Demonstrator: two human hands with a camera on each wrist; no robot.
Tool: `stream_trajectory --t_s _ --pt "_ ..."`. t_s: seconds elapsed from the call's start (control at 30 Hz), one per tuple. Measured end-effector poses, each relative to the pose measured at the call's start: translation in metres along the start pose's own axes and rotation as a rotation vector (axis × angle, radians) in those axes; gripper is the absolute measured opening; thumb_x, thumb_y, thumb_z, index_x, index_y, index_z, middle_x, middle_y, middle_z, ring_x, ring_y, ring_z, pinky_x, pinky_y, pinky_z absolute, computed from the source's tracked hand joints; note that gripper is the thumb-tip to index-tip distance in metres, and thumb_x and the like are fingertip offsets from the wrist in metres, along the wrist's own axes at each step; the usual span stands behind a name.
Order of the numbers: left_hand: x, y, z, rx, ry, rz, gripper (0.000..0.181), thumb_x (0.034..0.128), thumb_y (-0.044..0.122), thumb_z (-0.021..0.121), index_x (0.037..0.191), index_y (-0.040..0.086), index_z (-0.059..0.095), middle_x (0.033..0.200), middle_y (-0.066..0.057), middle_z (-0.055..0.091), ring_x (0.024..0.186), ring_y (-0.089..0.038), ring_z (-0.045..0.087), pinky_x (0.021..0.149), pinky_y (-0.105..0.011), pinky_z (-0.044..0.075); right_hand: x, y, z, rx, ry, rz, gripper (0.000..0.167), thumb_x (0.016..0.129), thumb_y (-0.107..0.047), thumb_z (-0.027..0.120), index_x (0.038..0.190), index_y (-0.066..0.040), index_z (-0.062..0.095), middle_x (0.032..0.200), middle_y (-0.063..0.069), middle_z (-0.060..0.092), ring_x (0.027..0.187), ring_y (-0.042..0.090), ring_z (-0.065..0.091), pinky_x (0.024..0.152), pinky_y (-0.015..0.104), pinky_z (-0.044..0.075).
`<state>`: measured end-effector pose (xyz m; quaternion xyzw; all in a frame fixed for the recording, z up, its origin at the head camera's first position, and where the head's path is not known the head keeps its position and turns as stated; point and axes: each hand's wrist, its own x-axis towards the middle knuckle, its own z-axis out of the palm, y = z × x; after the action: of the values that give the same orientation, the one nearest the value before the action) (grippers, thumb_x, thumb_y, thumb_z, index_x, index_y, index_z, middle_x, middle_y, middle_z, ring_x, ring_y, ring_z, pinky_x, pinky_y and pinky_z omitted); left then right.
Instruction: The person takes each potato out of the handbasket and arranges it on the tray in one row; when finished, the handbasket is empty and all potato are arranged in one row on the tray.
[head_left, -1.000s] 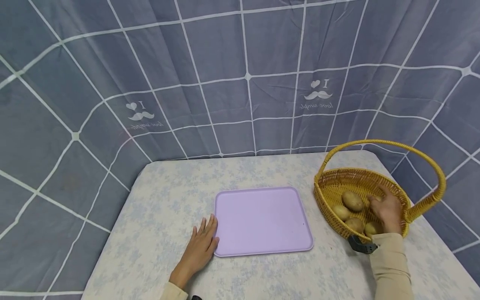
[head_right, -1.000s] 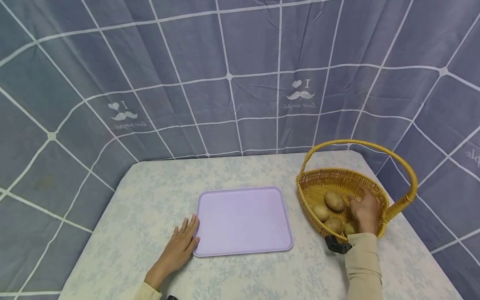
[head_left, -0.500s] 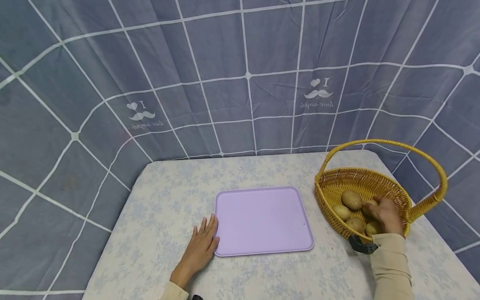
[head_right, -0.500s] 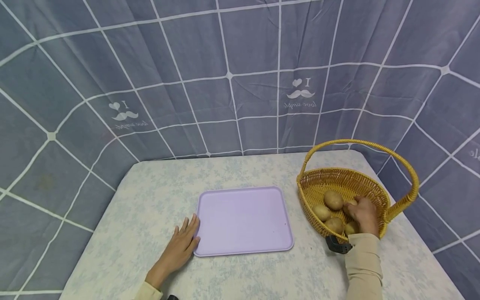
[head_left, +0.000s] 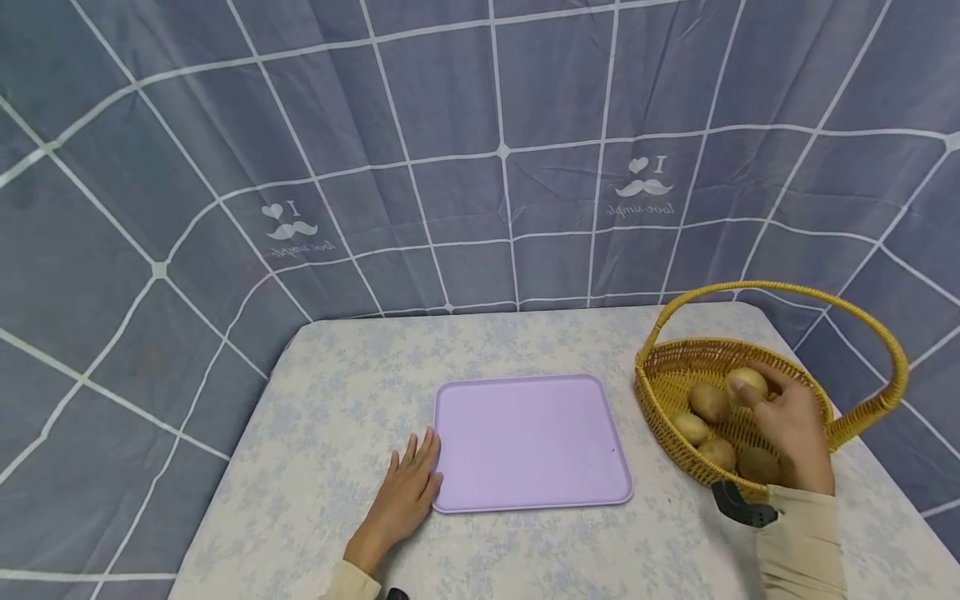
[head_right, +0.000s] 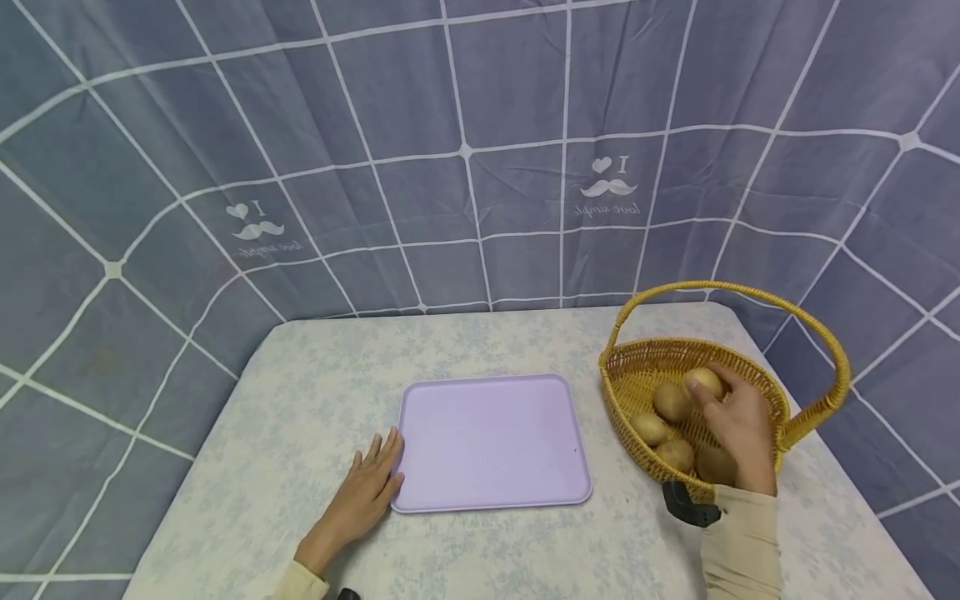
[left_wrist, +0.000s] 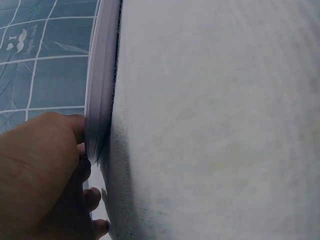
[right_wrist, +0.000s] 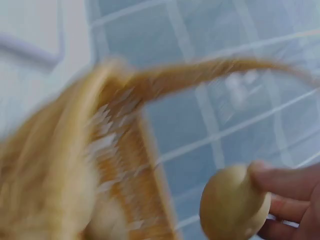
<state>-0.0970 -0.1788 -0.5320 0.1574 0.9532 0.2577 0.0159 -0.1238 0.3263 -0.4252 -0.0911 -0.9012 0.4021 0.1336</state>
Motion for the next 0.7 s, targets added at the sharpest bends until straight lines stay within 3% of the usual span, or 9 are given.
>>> stream_trajectory --t_s 0.1,0.2,0.23,0.27,0.33,0.5,0.7 --pt "0.0 0.0 0.0 0.006 0.007 0.006 0.056 0.1022 0.024 0.044 0.151 0.003 0.025 0.158 -0.011 0.018 0.145 -0.036 0.012 0.114 -0.062 0.007 -0.01 -0.023 0.003 0.131 0.004 -0.096 0.053 0.095 -0.028 0.061 0.138 0.0 0.049 0.121 0.004 0.059 0.094 -0.012 0.046 0.072 0.005 0.039" --pt "0.0 0.0 -0.001 0.007 0.015 0.015 0.056 0.1019 0.023 0.045 0.15 0.002 0.026 0.157 -0.012 0.019 0.145 -0.038 0.014 0.113 -0.063 0.008 -0.018 -0.045 0.019 0.334 -0.056 -0.205 0.047 0.094 -0.014 0.062 0.137 0.002 0.05 0.12 -0.01 0.059 0.099 -0.01 0.053 0.076 0.007 0.046" --pt "0.0 0.0 -0.001 0.007 0.014 0.015 0.056 0.1019 0.023 0.045 0.15 0.002 0.026 0.157 -0.012 0.019 0.145 -0.038 0.013 0.113 -0.063 0.008 -0.02 -0.052 0.028 0.415 -0.093 -0.232 0.045 0.094 -0.009 0.061 0.136 0.004 0.05 0.118 -0.012 0.059 0.09 -0.008 0.057 0.068 0.01 0.048" --pt "0.0 0.0 -0.001 0.005 0.013 0.014 0.056 0.102 0.023 0.044 0.15 0.002 0.026 0.157 -0.012 0.019 0.145 -0.037 0.013 0.113 -0.063 0.008 -0.02 -0.059 0.038 0.481 -0.129 -0.268 0.044 0.093 -0.004 0.06 0.135 0.005 0.05 0.119 -0.013 0.059 0.092 -0.005 0.059 0.069 0.011 0.05" --pt "0.0 0.0 -0.001 0.005 0.012 0.01 0.056 0.102 0.023 0.045 0.15 0.002 0.026 0.158 -0.012 0.019 0.145 -0.037 0.013 0.113 -0.063 0.007 -0.021 -0.071 0.061 0.581 -0.199 -0.324 0.043 0.092 0.002 0.06 0.134 0.008 0.05 0.127 0.0 0.06 0.099 -0.002 0.06 0.074 0.012 0.051" --pt "0.001 0.001 -0.001 0.002 0.012 0.009 0.056 0.1021 0.023 0.045 0.15 0.003 0.025 0.158 -0.011 0.018 0.145 -0.036 0.012 0.113 -0.063 0.007 -0.018 -0.097 0.129 0.639 -0.385 -0.401 0.045 0.09 0.0 0.063 0.133 0.006 0.052 0.139 0.026 0.047 0.119 0.009 0.055 0.089 0.019 0.05" --pt "0.001 0.001 0.0 0.005 0.016 0.011 0.056 0.102 0.024 0.045 0.15 0.003 0.025 0.158 -0.011 0.018 0.145 -0.036 0.013 0.113 -0.062 0.008 -0.021 -0.113 0.203 0.529 -0.568 -0.463 0.048 0.088 -0.008 0.069 0.131 0.004 0.055 0.138 0.021 0.051 0.122 0.033 0.053 0.092 0.029 0.051"
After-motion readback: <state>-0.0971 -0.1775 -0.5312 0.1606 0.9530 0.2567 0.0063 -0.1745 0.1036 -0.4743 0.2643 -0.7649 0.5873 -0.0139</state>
